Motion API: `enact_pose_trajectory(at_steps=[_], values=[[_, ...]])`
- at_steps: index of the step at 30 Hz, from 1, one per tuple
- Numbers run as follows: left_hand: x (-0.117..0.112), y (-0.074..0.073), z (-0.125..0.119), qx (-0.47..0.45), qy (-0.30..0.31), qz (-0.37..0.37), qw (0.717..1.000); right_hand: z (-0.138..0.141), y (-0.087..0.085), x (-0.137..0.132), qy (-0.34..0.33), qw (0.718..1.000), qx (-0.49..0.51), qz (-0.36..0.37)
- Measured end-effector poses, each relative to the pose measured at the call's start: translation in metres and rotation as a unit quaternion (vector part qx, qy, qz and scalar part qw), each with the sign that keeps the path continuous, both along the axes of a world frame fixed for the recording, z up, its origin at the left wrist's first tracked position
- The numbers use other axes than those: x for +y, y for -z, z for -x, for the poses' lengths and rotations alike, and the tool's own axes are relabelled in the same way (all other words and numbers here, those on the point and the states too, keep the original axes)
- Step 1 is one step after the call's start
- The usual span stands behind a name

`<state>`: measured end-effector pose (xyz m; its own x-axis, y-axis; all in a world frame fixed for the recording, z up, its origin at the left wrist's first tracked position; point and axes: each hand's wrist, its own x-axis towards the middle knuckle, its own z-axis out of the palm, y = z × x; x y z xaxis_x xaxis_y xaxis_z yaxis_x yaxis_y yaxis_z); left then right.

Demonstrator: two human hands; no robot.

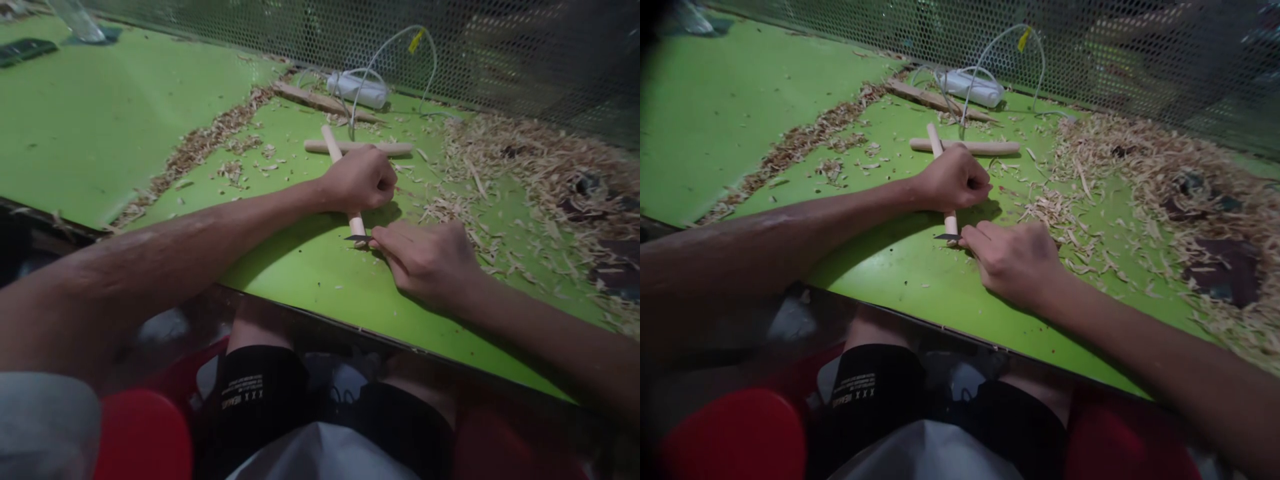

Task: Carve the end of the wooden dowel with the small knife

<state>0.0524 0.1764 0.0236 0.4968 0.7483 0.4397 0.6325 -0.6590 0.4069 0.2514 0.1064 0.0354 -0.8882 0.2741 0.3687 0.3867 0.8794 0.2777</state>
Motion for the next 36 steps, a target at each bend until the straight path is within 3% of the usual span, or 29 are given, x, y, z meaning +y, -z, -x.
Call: enact_pose_trajectory(at_steps=[18, 27, 36], values=[[-0.003, -0.001, -0.003, -0.003, -0.003, 0.002, 1.000, -0.012, 0.004, 0.002, 0.003, 0.999, 0.003, 0.036], [0.005, 0.009, -0.001, -0.038, 0.022, -0.057, 0.997, -0.008, 0.004, 0.005, 0.004, 0.998, 0.033, 0.055], [-0.003, -0.001, 0.000, -0.024, -0.002, -0.018, 1.000, -0.002, 0.006, 0.007, 0.010, 0.994, 0.025, 0.101]])
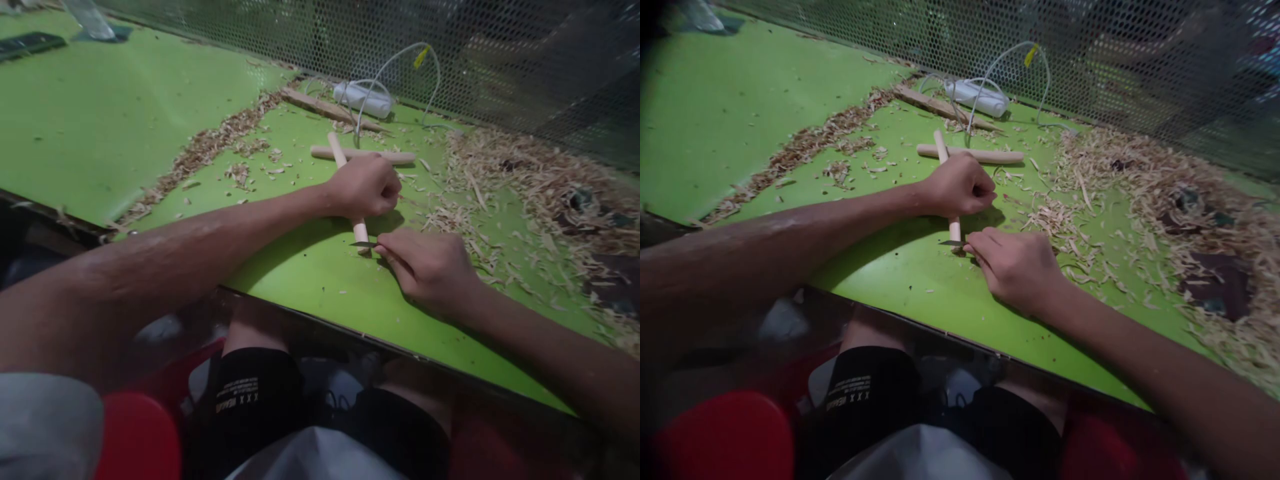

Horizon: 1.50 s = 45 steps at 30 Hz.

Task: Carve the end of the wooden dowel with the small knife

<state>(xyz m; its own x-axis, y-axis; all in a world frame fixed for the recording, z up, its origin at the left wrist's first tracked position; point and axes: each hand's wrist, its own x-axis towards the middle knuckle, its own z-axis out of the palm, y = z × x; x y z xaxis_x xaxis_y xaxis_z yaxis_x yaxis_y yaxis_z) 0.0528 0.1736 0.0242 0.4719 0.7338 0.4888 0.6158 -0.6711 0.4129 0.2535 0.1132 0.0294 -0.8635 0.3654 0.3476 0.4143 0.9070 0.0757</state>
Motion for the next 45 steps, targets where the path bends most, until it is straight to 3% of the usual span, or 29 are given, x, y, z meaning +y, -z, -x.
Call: enact_pose_trajectory(at_steps=[10, 18, 30, 45], values=[[0.004, 0.005, 0.006, -0.033, 0.031, 0.006, 0.999, 0.003, 0.000, -0.005, 0.000, 1.000, -0.012, -0.015], [0.005, 0.006, 0.007, -0.032, 0.031, 0.006, 0.999, 0.001, 0.001, -0.004, 0.007, 0.999, -0.034, 0.031], [0.000, 0.004, 0.010, -0.025, 0.031, 0.001, 0.999, -0.001, -0.002, -0.007, 0.007, 0.998, -0.054, 0.037], [-0.001, 0.004, 0.017, -0.040, 0.022, 0.006, 0.999, 0.004, 0.005, 0.000, -0.027, 0.999, 0.009, 0.017]])
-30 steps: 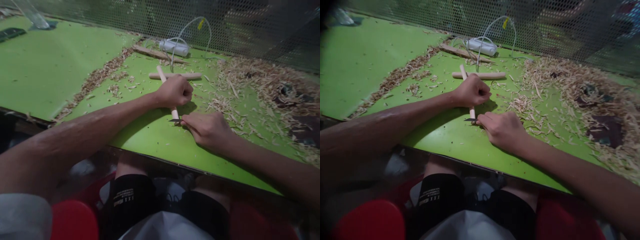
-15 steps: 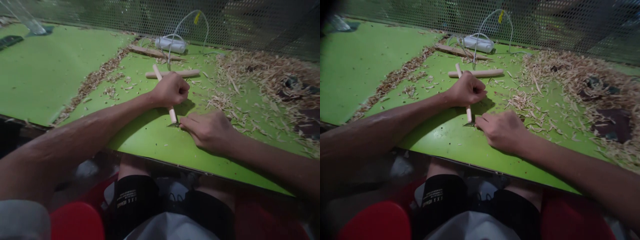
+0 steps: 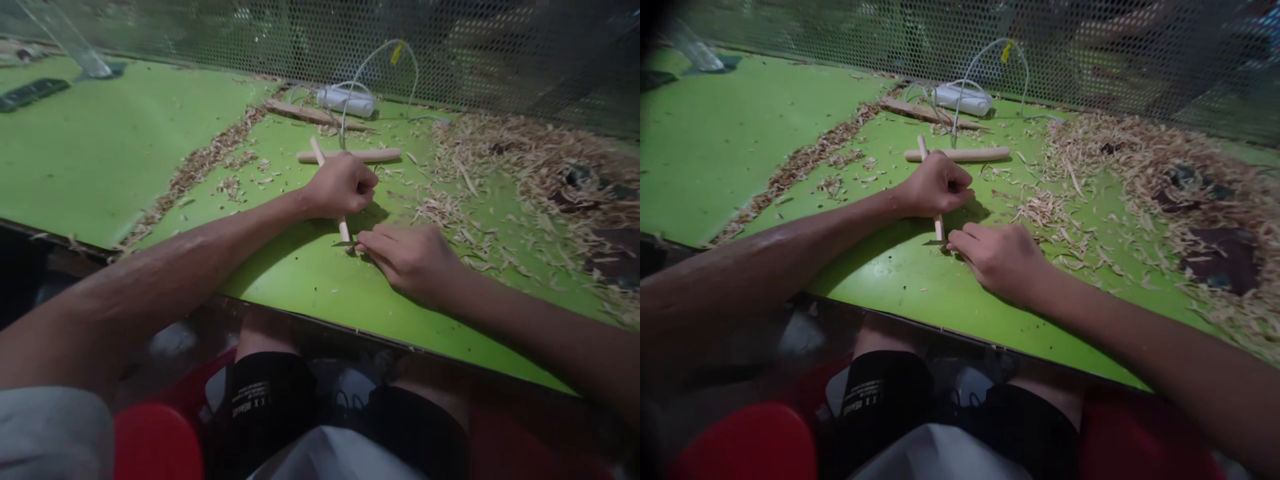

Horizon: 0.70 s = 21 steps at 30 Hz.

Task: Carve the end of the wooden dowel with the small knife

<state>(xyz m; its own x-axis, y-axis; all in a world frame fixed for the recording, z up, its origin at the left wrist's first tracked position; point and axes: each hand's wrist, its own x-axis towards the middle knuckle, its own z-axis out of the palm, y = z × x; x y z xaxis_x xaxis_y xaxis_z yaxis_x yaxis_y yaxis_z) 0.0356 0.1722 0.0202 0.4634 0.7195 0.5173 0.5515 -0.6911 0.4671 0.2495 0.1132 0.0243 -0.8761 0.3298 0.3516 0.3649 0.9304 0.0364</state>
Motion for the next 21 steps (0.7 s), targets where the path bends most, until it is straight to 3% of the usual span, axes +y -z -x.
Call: enact_pose_trajectory(at_steps=[11, 21], values=[[-0.0047, -0.0024, 0.0025, 0.005, -0.001, -0.007, 1.000, 0.0001, -0.0044, -0.0062, 0.010, 0.998, -0.054, -0.029], [-0.0066, -0.0022, 0.0068, 0.052, -0.020, -0.006, 0.998, 0.0024, -0.0019, 0.0002, -0.004, 1.000, -0.005, -0.019]])
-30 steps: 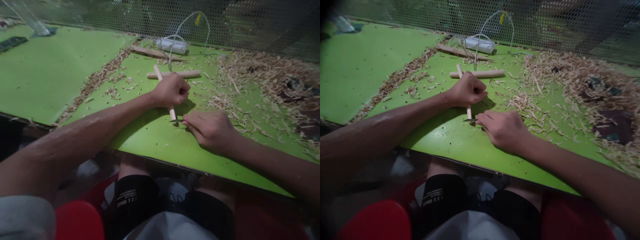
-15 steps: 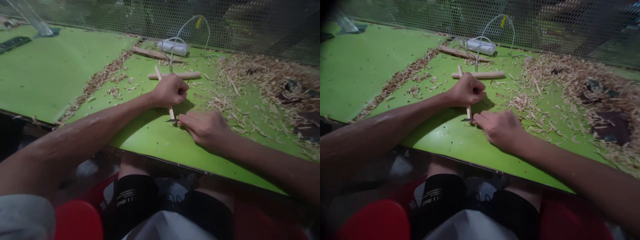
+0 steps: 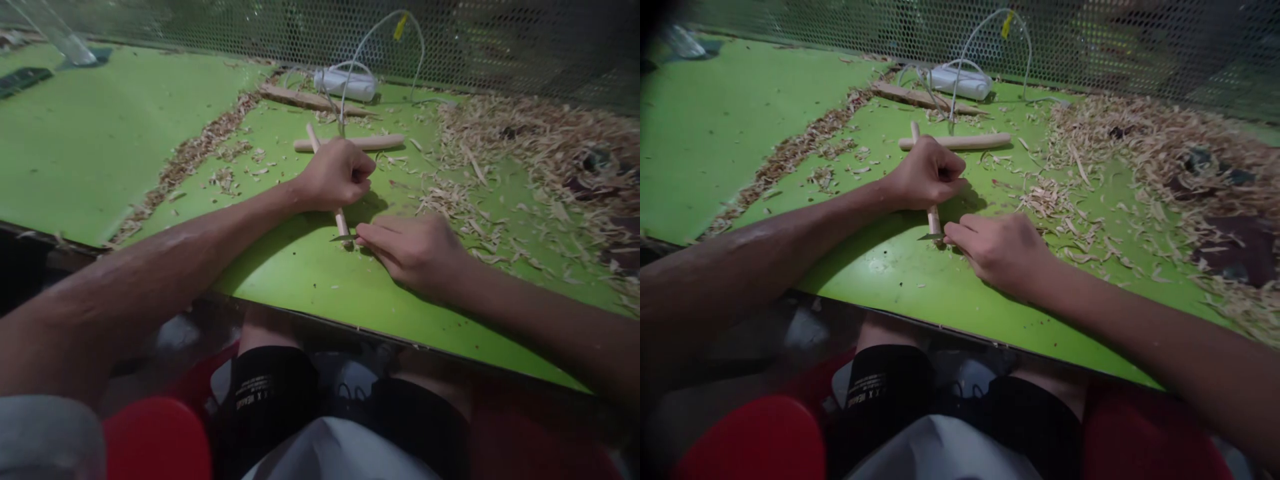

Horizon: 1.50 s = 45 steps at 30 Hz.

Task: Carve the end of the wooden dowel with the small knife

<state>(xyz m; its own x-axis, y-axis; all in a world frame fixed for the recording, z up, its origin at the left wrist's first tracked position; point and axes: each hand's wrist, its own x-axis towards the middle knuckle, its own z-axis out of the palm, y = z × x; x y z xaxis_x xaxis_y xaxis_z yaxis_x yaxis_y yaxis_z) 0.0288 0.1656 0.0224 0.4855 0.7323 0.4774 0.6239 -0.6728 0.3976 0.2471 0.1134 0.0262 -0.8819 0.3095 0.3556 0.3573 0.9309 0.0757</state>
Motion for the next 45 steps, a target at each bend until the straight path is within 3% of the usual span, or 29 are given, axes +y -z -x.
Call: enact_pose_trajectory(at_steps=[5, 20, 30, 40, 45], values=[[-0.001, 0.001, 0.004, 0.011, -0.012, -0.005, 1.000, 0.005, -0.001, 0.003, -0.039, 0.999, 0.000, 0.007], [-0.005, -0.007, 0.001, -0.008, -0.034, 0.060, 0.998, 0.011, -0.002, 0.004, -0.030, 0.999, -0.013, 0.007], [-0.007, -0.009, 0.002, -0.013, -0.019, 0.049, 0.999, 0.016, -0.006, -0.002, 0.024, 0.995, -0.068, 0.070], [-0.002, -0.003, 0.004, -0.048, -0.007, 0.037, 0.998, 0.007, -0.005, 0.000, -0.010, 0.999, -0.051, -0.009], [0.000, 0.000, 0.004, -0.052, -0.004, 0.024, 0.998, 0.007, -0.007, -0.001, -0.008, 1.000, -0.025, -0.008]])
